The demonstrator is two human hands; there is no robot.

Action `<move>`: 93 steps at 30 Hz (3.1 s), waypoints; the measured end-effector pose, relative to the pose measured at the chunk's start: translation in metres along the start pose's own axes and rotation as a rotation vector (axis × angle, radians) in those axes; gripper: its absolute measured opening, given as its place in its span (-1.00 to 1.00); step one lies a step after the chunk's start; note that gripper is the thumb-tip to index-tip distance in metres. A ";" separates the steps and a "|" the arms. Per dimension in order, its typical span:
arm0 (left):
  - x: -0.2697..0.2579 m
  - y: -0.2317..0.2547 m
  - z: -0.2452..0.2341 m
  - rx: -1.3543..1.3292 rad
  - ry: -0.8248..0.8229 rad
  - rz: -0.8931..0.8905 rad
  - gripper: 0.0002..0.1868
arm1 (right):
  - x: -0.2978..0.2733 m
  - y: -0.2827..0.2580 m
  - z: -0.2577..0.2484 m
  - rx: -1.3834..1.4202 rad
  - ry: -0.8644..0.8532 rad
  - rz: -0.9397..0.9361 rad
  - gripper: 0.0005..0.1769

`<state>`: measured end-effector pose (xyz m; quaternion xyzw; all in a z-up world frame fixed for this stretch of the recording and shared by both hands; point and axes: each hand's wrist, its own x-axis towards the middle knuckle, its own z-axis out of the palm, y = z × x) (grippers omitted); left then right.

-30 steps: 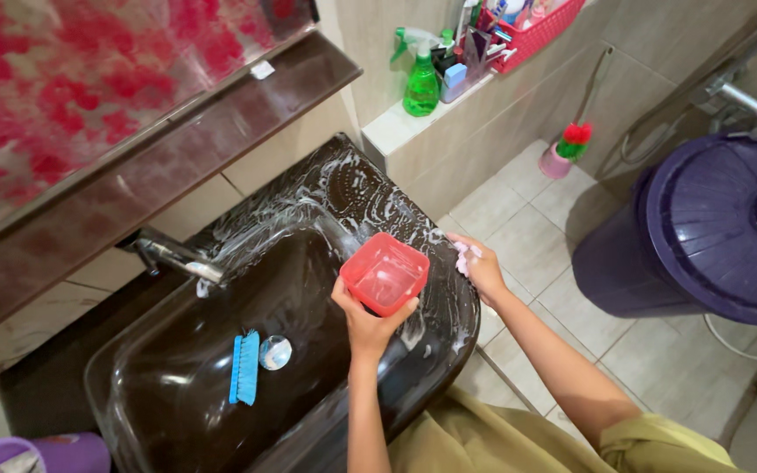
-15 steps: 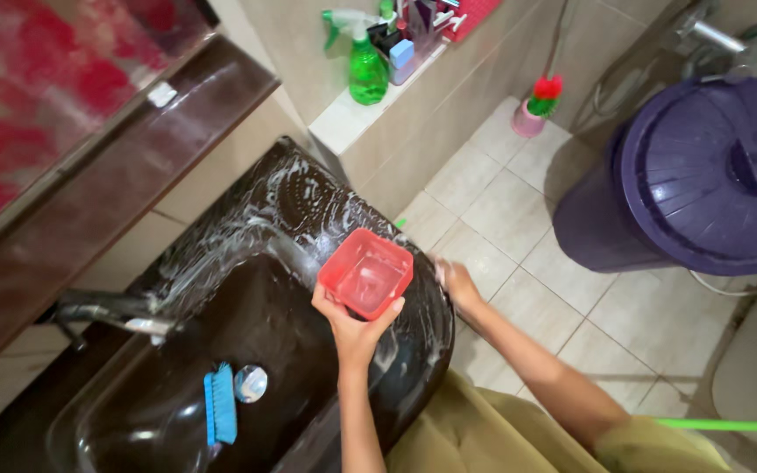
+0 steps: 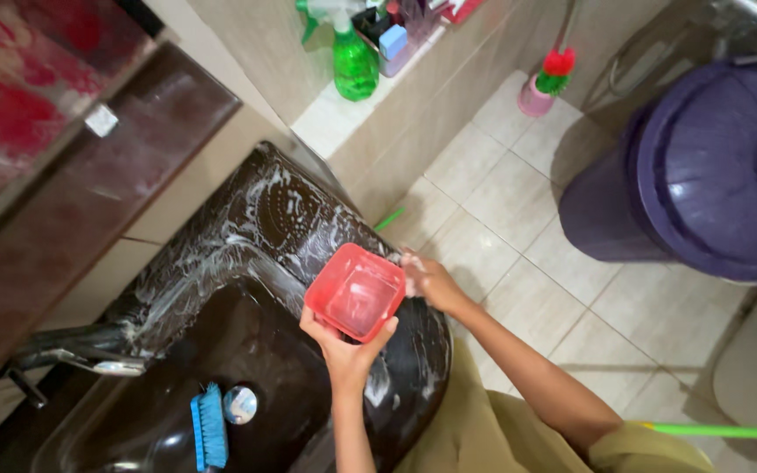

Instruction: The person cleans a bathroom sink area using a white cloth and a blue scrubbing brush. They wipe the countertop and the sink basin, then use a red container to scoop soapy water and scrub the sink surface. The person also rinses the cloth in a purple pitcher.

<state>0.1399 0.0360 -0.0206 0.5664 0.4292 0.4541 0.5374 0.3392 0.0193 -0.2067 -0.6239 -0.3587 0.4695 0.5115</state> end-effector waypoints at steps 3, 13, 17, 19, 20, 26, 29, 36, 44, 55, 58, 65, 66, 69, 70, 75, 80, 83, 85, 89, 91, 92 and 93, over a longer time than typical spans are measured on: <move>0.008 -0.002 0.003 -0.024 0.015 -0.007 0.28 | 0.056 -0.023 0.010 -0.120 -0.093 -0.306 -0.40; 0.031 0.003 -0.002 -0.002 0.089 -0.054 0.33 | 0.062 -0.015 0.013 -0.129 -0.045 -0.554 -0.50; 0.034 0.000 0.002 -0.006 0.098 -0.078 0.35 | 0.142 -0.007 0.036 0.282 -0.300 0.051 -0.34; 0.036 0.001 0.001 0.016 0.108 -0.074 0.35 | 0.140 0.012 0.028 0.073 -0.288 -0.006 -0.35; 0.035 0.001 0.001 0.022 0.109 -0.055 0.35 | 0.137 0.018 0.024 -0.032 -0.274 -0.038 -0.34; 0.045 0.003 -0.010 0.016 0.147 -0.035 0.32 | 0.143 -0.025 0.037 0.143 -0.456 -0.120 -0.16; 0.043 0.001 -0.008 0.043 0.160 -0.030 0.30 | 0.195 -0.026 0.059 0.429 -0.509 -0.015 -0.11; 0.048 0.009 -0.013 -0.008 0.177 -0.052 0.33 | 0.232 -0.009 0.072 -0.043 -0.402 -0.317 -0.26; 0.034 0.007 -0.026 -0.002 0.205 -0.018 0.31 | 0.350 -0.053 0.122 0.120 -0.336 0.227 -0.46; 0.013 0.017 -0.049 -0.006 0.220 0.056 0.27 | 0.348 -0.091 0.156 -0.371 0.124 -0.171 -0.76; 0.011 0.019 -0.053 -0.027 0.227 0.091 0.26 | 0.314 -0.138 0.156 -0.528 0.190 -0.254 -0.70; -0.001 0.016 -0.052 -0.036 0.240 0.061 0.26 | 0.260 -0.183 0.146 -0.399 0.124 -0.522 -0.60; -0.004 0.015 -0.052 -0.003 0.239 0.063 0.26 | 0.251 -0.184 0.144 -0.455 -0.015 -0.495 -0.61; -0.010 0.018 -0.049 -0.028 0.202 0.067 0.27 | 0.218 -0.187 0.137 -0.676 -0.151 -0.705 -0.56; -0.012 0.020 -0.048 -0.043 0.193 0.073 0.27 | 0.203 -0.184 0.135 -0.791 -0.012 -0.965 -0.48; -0.026 0.028 -0.055 -0.033 0.182 0.103 0.25 | 0.152 -0.147 0.109 -0.663 0.135 -0.814 -0.35; -0.048 0.032 -0.060 -0.076 0.139 0.130 0.23 | 0.079 -0.055 0.022 -0.368 -0.100 -0.167 -0.47; -0.058 0.037 -0.061 -0.101 0.096 0.161 0.22 | 0.022 -0.015 -0.013 -0.007 -0.026 0.157 -0.42; -0.066 0.040 -0.062 -0.106 0.066 0.189 0.21 | -0.023 0.001 -0.015 -0.126 0.075 0.218 -0.44; -0.079 0.048 -0.063 -0.163 0.020 0.217 0.20 | -0.080 0.007 0.002 -0.172 0.246 0.036 -0.37; -0.093 0.049 -0.064 -0.166 0.005 0.224 0.20 | -0.074 0.009 0.003 0.081 0.236 -0.130 -0.45; -0.099 0.049 -0.065 -0.153 0.000 0.231 0.19 | -0.072 0.008 0.002 0.206 0.226 -0.218 -0.47; -0.106 0.049 -0.068 -0.141 -0.006 0.237 0.19 | -0.077 0.011 0.001 0.201 0.296 -0.112 -0.47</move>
